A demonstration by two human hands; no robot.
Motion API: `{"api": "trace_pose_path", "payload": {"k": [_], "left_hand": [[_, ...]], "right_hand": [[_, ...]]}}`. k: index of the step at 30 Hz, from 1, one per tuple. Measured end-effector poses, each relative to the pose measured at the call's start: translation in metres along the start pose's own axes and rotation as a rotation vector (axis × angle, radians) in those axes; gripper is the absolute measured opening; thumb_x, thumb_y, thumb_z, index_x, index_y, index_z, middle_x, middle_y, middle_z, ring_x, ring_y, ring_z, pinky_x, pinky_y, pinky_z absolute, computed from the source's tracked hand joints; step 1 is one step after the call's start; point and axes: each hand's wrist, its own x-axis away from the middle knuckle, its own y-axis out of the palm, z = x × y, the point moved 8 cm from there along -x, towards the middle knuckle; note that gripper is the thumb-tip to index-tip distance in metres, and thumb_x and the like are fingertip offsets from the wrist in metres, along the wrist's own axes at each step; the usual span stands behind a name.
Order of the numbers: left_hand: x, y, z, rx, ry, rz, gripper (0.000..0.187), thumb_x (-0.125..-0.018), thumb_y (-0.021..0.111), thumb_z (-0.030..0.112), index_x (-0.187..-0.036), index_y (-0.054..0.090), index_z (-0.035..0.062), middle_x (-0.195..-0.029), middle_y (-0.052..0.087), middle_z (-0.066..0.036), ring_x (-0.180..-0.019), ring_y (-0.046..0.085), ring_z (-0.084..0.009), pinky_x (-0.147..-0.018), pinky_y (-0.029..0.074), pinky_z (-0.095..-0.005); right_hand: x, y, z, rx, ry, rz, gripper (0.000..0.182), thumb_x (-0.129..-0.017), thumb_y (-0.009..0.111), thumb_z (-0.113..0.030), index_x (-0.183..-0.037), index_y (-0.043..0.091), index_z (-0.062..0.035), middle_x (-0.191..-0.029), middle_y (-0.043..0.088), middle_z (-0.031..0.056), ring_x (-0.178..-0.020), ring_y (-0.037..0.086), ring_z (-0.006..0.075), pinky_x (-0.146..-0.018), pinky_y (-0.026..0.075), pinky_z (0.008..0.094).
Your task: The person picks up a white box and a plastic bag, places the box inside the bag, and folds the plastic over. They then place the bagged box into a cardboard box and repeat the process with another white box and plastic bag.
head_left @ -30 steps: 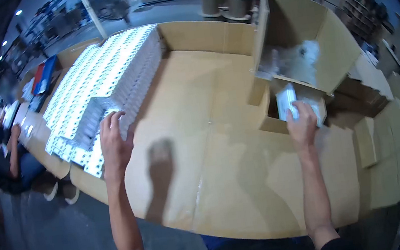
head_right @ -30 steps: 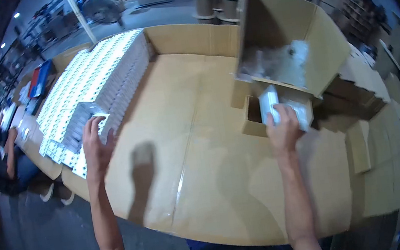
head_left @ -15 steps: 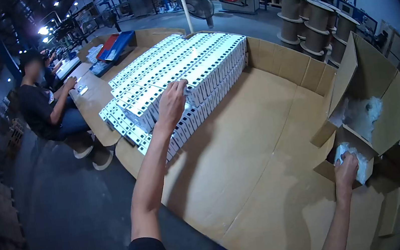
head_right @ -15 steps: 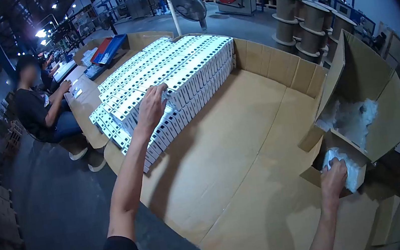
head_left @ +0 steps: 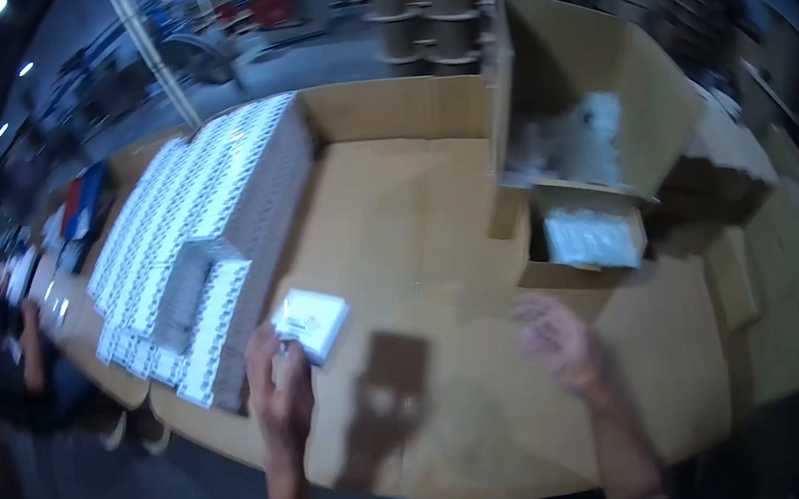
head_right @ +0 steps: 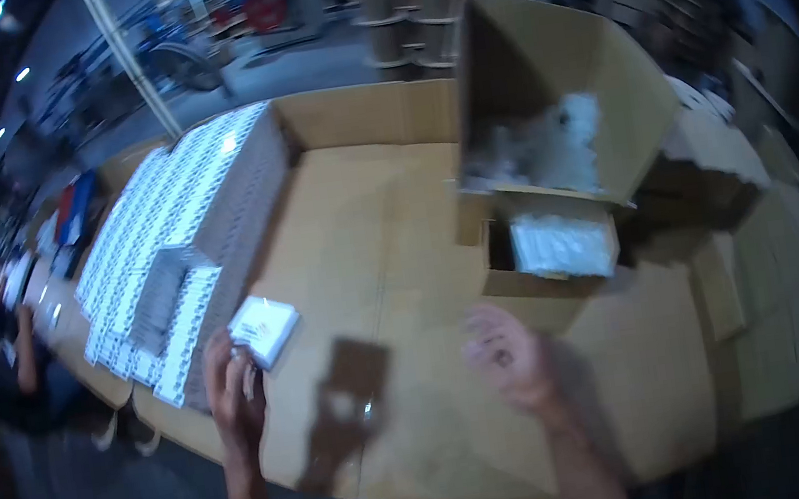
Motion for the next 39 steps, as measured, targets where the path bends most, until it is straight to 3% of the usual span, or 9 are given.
{"api": "trace_pose_path", "payload": {"k": [3, 6, 10, 17, 24, 30, 33, 35, 39], "left_hand": [[0.02, 0.04, 0.101, 0.315, 0.106, -0.162, 0.04, -0.072, 0.074, -0.005, -0.11, 0.066, 0.0029, -0.116, 0.061, -0.015, -0.115, 0.059, -0.0396, -0.093, 0.054, -0.0519], [0.012, 0.076, 0.176, 0.532, 0.176, -0.39, 0.026, -0.072, 0.079, -0.002, -0.095, 0.071, 0.0061, -0.113, 0.063, -0.013, -0.115, 0.059, -0.0374, -0.095, 0.053, -0.0476], [-0.033, 0.117, 0.205, 0.824, 0.184, -0.694, 0.033, -0.072, 0.085, 0.007, -0.101, 0.07, 0.0074, -0.113, 0.065, -0.011, -0.11, 0.063, -0.0314, -0.093, 0.054, -0.0405], [-0.236, 0.262, 0.241, 0.72, 0.202, -0.413, 0.021, -0.082, 0.078, 0.009, -0.099, 0.07, -0.0008, -0.09, 0.072, -0.015, -0.084, 0.071, -0.0308, -0.078, 0.056, -0.039], [-0.261, 0.482, 0.277, 0.387, 0.335, -0.909, 0.039, -0.077, 0.081, 0.022, -0.107, 0.073, -0.001, -0.098, 0.073, -0.021, -0.091, 0.072, -0.0335, -0.086, 0.056, -0.0418], [-0.303, 0.436, 0.238, 0.693, -0.036, -0.701, 0.023, -0.086, 0.071, 0.021, -0.099, 0.076, 0.0025, -0.085, 0.074, -0.016, -0.075, 0.07, -0.0258, -0.074, 0.055, -0.0384], [-0.316, 0.388, 0.21, 0.789, -0.12, -0.512, 0.028, -0.094, 0.065, 0.024, -0.095, 0.066, -0.004, -0.079, 0.068, -0.015, -0.069, 0.061, -0.019, -0.068, 0.05, -0.0366], [-0.307, 0.344, 0.205, 0.791, -0.126, -0.379, 0.025, -0.095, 0.064, 0.022, -0.097, 0.064, -0.003, -0.082, 0.068, -0.016, -0.072, 0.064, -0.0196, -0.069, 0.051, -0.0364], [-0.22, 0.191, 0.246, 0.737, -0.111, -0.122, 0.018, -0.096, 0.066, 0.013, -0.109, 0.06, 0.0015, -0.088, 0.068, -0.019, -0.081, 0.071, -0.0336, -0.073, 0.053, -0.0388]], "right_hand": [[0.037, 0.057, 0.009, -0.574, 0.204, -0.24, 0.061, -0.1, 0.063, -0.014, -0.153, 0.033, -0.0052, -0.124, 0.061, 0.015, -0.099, 0.064, 0.0162, -0.085, 0.059, 0.0335], [0.054, 0.032, 0.031, -0.709, 0.264, 0.036, 0.053, -0.1, 0.063, -0.009, -0.148, 0.04, -0.0041, -0.122, 0.061, 0.0106, -0.103, 0.064, 0.0158, -0.086, 0.059, 0.0345], [0.075, -0.049, 0.065, -0.463, 0.084, 0.281, 0.048, -0.096, 0.065, -0.003, -0.141, 0.047, -0.0027, -0.115, 0.063, 0.0056, -0.103, 0.063, 0.0132, -0.086, 0.057, 0.0316], [0.128, -0.142, 0.053, -0.481, 0.084, 0.62, 0.045, -0.096, 0.065, -0.003, -0.138, 0.048, -0.0001, -0.112, 0.062, 0.0073, -0.099, 0.062, 0.0131, -0.085, 0.056, 0.0298], [0.151, -0.168, 0.031, -0.488, 0.015, 0.648, 0.045, -0.094, 0.063, 0.004, -0.137, 0.049, 0.0023, -0.117, 0.06, 0.0098, -0.106, 0.059, 0.0129, -0.093, 0.051, 0.0292], [0.165, -0.19, 0.022, -0.376, 0.003, 0.725, 0.046, -0.094, 0.063, 0.002, -0.138, 0.047, 0.0017, -0.117, 0.061, 0.0106, -0.105, 0.061, 0.014, -0.091, 0.051, 0.0285], [0.158, -0.199, 0.017, -0.094, -0.009, 0.634, 0.026, -0.096, 0.06, 0.0, -0.122, 0.065, 0.0013, -0.11, 0.066, 0.0091, -0.101, 0.061, 0.0125, -0.087, 0.05, 0.0264], [0.151, -0.2, 0.001, -0.085, 0.027, 0.604, 0.018, -0.096, 0.062, -0.005, -0.106, 0.074, 0.0012, -0.106, 0.068, 0.0077, -0.101, 0.06, 0.0125, -0.086, 0.05, 0.026], [0.127, -0.19, -0.027, 0.024, -0.093, 0.589, 0.028, -0.093, 0.069, -0.017, -0.114, 0.071, 0.0014, -0.115, 0.064, 0.0091, -0.106, 0.059, 0.0152, -0.085, 0.05, 0.0263]]}}
